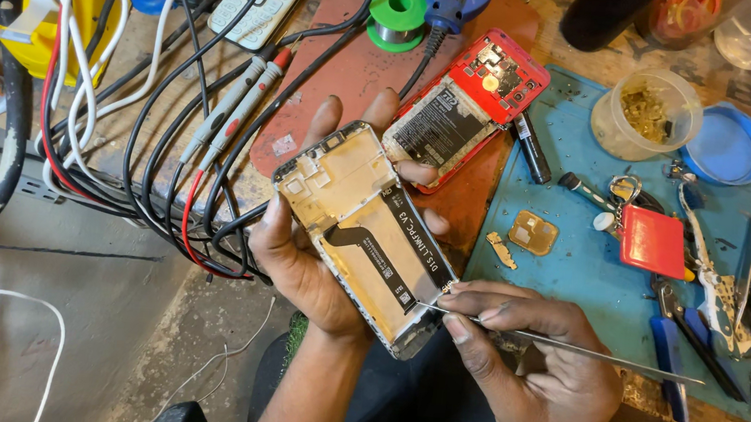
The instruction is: The person removes a battery from a red smartphone and places it on the workbench. They then pry open a black smartphone with a cracked screen using a metal tool, separate the back cover, and use a screwdriver to remove screws from the internal frame.
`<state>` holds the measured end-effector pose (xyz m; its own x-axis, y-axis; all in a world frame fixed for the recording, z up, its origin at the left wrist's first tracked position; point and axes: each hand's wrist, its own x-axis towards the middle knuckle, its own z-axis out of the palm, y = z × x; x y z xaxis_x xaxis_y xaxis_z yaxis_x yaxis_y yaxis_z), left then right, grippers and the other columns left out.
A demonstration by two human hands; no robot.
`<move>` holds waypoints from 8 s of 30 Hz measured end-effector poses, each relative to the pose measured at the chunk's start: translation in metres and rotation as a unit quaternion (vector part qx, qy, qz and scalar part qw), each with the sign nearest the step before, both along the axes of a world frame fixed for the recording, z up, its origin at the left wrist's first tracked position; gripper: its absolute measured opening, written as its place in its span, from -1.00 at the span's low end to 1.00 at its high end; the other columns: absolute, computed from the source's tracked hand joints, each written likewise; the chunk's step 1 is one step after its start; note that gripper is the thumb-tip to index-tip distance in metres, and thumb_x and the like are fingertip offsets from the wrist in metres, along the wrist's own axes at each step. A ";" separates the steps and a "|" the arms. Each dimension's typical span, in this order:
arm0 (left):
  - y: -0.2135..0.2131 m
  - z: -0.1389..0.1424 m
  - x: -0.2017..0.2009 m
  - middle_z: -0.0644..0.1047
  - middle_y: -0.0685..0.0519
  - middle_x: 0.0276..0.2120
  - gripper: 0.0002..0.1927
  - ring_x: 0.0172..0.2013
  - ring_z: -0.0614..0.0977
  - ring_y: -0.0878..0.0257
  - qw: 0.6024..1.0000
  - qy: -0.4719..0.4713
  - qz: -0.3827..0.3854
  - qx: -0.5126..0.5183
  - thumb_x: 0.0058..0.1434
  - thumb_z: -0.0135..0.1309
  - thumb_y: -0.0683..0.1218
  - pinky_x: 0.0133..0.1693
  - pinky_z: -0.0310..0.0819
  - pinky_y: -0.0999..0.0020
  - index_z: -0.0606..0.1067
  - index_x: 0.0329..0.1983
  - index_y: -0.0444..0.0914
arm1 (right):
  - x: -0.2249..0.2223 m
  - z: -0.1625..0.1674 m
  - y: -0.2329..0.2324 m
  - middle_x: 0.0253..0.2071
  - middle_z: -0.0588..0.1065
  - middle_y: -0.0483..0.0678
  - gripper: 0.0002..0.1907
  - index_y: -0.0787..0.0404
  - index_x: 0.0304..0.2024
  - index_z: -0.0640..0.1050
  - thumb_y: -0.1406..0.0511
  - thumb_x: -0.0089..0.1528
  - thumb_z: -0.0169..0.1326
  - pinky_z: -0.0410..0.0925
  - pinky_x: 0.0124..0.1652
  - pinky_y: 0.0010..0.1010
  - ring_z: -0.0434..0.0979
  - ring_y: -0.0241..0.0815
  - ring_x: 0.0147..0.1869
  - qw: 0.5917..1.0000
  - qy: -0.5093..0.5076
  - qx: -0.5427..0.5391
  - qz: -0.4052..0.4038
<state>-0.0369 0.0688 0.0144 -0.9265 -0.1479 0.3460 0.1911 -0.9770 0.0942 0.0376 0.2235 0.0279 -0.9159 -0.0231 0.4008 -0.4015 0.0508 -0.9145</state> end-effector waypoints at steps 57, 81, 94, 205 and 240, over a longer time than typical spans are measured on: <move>-0.014 0.006 0.007 0.52 -0.35 0.04 -0.15 -0.01 0.65 -0.10 0.989 -0.092 -0.070 -0.087 0.63 -0.35 0.38 0.08 0.64 0.06 0.34 0.31 -0.54 | 0.034 0.003 0.020 -0.62 0.26 -0.20 -0.79 0.12 -0.28 0.63 0.35 0.04 0.35 0.15 -0.42 -0.44 0.25 -0.32 -0.56 0.935 0.159 0.316 -0.008; 0.002 0.020 0.027 0.50 -0.28 0.16 -0.28 0.02 0.62 -0.06 0.955 -0.204 -0.003 -0.213 0.48 -0.44 0.28 0.00 0.61 -0.13 0.26 0.43 -0.32 | 0.022 0.001 0.029 -0.38 0.44 -0.16 -0.79 0.27 -0.10 0.56 0.40 0.21 0.20 0.10 -0.42 -0.63 0.24 -0.51 -0.47 0.988 0.051 0.145 -0.023; -0.001 0.011 0.018 0.47 -0.25 0.23 -0.32 0.05 0.63 -0.01 0.970 -0.138 -0.079 -0.186 0.51 -0.45 0.21 -0.02 0.62 -0.12 0.23 0.46 -0.33 | 0.004 0.012 0.003 -0.09 0.50 0.05 -0.69 0.36 0.05 0.54 0.22 0.50 -0.04 0.38 -0.03 -0.46 0.45 -0.16 -0.02 0.970 0.135 0.145 -0.143; -0.027 0.073 0.057 0.23 -0.23 0.31 -0.22 0.38 0.27 -0.22 0.524 0.147 0.423 -0.724 0.00 0.31 -0.08 0.40 0.19 -0.20 0.25 0.29 -0.17 | 0.016 0.029 -0.007 -0.10 0.65 0.06 -0.65 0.39 0.03 0.60 0.54 0.18 0.25 0.50 -0.01 -0.50 0.65 -0.30 -0.05 0.978 -0.016 0.089 -0.188; 0.006 0.096 0.075 0.34 -0.12 -0.17 -0.66 -0.07 0.63 0.11 0.574 -0.004 0.471 -0.670 -0.18 0.50 -0.16 0.15 0.52 -0.11 0.49 -0.50 -0.17 | 0.031 0.018 0.012 0.09 0.62 0.11 -0.73 0.32 0.11 0.54 0.37 0.39 -0.02 0.48 0.25 -0.21 0.67 -0.01 0.22 0.983 0.069 0.168 -0.037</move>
